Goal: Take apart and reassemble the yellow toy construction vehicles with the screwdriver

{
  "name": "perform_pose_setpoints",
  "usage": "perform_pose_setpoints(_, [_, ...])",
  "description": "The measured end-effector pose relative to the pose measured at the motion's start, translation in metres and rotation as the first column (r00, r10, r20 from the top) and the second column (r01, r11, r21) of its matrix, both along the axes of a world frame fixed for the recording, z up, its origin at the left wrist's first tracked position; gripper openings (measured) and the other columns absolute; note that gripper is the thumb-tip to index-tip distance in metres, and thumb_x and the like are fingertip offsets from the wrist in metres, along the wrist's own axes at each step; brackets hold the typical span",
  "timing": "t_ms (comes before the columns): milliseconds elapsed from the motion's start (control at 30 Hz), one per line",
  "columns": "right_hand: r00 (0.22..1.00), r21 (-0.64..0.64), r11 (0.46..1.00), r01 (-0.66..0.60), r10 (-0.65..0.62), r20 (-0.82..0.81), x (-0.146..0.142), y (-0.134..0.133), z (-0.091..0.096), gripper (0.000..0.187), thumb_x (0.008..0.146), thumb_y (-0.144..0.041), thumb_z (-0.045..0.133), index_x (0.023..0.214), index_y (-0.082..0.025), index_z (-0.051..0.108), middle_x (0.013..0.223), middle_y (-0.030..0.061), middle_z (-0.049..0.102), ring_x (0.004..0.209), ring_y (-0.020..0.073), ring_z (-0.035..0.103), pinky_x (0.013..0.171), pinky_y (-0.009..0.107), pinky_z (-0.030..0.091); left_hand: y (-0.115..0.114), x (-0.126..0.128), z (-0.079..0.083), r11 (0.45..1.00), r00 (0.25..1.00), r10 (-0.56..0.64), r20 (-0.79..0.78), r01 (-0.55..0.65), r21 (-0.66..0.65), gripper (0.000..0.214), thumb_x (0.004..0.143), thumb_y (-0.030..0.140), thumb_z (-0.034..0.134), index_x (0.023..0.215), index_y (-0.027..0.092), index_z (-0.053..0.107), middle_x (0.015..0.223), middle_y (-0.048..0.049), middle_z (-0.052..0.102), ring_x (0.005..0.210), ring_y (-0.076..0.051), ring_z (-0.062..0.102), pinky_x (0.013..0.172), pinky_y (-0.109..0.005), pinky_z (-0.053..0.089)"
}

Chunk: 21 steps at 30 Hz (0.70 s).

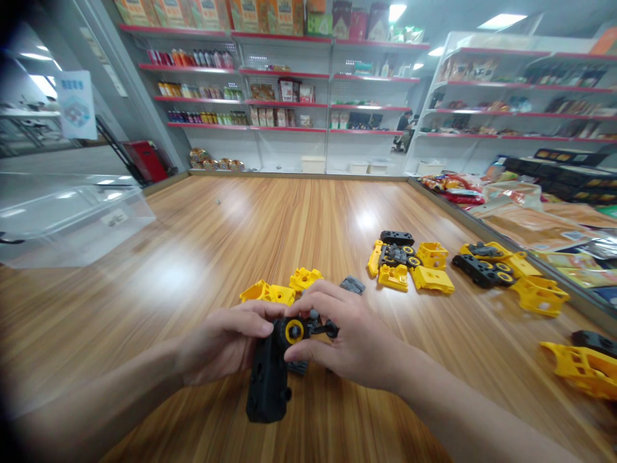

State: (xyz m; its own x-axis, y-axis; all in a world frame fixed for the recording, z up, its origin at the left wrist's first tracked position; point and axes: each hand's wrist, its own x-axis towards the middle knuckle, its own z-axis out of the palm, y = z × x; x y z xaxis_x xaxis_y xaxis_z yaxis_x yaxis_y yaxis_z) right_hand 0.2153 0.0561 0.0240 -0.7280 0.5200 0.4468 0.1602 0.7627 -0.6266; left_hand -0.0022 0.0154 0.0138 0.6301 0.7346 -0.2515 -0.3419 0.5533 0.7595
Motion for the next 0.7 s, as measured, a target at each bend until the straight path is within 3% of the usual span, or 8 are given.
perform_pose_setpoints(200, [0.999, 0.002, 0.999, -0.039, 0.039, 0.004, -0.003, -0.002, -0.003, 0.037, 0.08, -0.036, 0.076, 0.111, -0.021, 0.062, 0.099, 0.0043, 0.064, 0.092, 0.0171, 0.059, 0.081, 0.03, 0.046, -0.002, 0.001, -0.003, 1.0, 0.999, -0.015, -0.044, 0.016, 0.014, 0.023, 0.076, 0.026, 0.069, 0.095, 0.012, 0.068, 0.09, -0.0093, 0.065, 0.084, -0.02, 0.063, 0.076, -0.03, 0.047])
perform_pose_setpoints(367, [0.997, -0.024, 0.998, 0.056, -0.055, 0.045, 0.0, -0.003, 0.001, 0.038, 0.077, -0.043, 0.076, 0.102, -0.019, 0.06, 0.087, 0.0017, 0.06, 0.078, 0.0154, 0.055, 0.07, 0.028, 0.043, -0.002, 0.002, 0.0, 1.0, 0.999, 0.025, -0.037, -0.026, -0.014, 0.024, 0.078, 0.026, 0.069, 0.097, 0.01, 0.068, 0.095, -0.0115, 0.066, 0.08, -0.018, 0.064, 0.077, -0.031, 0.049])
perform_pose_setpoints(467, [0.992, -0.06, 0.993, 0.101, -0.097, 0.075, 0.006, -0.003, 0.007, 0.019, 0.092, -0.038, 0.057, 0.095, -0.019, 0.055, 0.082, 0.0009, 0.058, 0.071, 0.0142, 0.052, 0.065, 0.028, 0.04, 0.0, 0.002, 0.003, 0.998, 0.999, 0.045, 0.004, -0.045, -0.036, 0.024, 0.079, 0.024, 0.066, 0.098, 0.008, 0.069, 0.091, -0.0124, 0.068, 0.079, -0.02, 0.066, 0.079, -0.034, 0.05])
perform_pose_setpoints(567, [0.985, -0.051, 0.991, 0.122, -0.115, 0.126, 0.01, -0.002, 0.01, 0.024, 0.099, -0.031, 0.037, 0.085, -0.019, 0.052, 0.074, 0.0006, 0.055, 0.066, 0.0137, 0.048, 0.061, 0.028, 0.036, 0.001, 0.001, 0.003, 0.997, 0.998, 0.064, 0.026, -0.063, -0.042, 0.028, 0.081, 0.022, 0.062, 0.103, 0.007, 0.069, 0.094, -0.0146, 0.069, 0.082, -0.022, 0.067, 0.08, -0.035, 0.051])
perform_pose_setpoints(700, [0.973, 0.027, 0.994, 0.108, -0.112, 0.201, 0.009, 0.0, 0.01, 0.025, 0.097, -0.028, 0.04, 0.078, -0.018, 0.052, 0.07, 0.0001, 0.052, 0.062, 0.013, 0.045, 0.059, 0.028, 0.032, 0.001, -0.001, 0.002, 0.998, 0.998, 0.055, 0.029, -0.054, -0.028, 0.03, 0.083, 0.021, 0.059, 0.108, 0.007, 0.069, 0.093, -0.0146, 0.07, 0.079, -0.021, 0.067, 0.077, -0.035, 0.053])
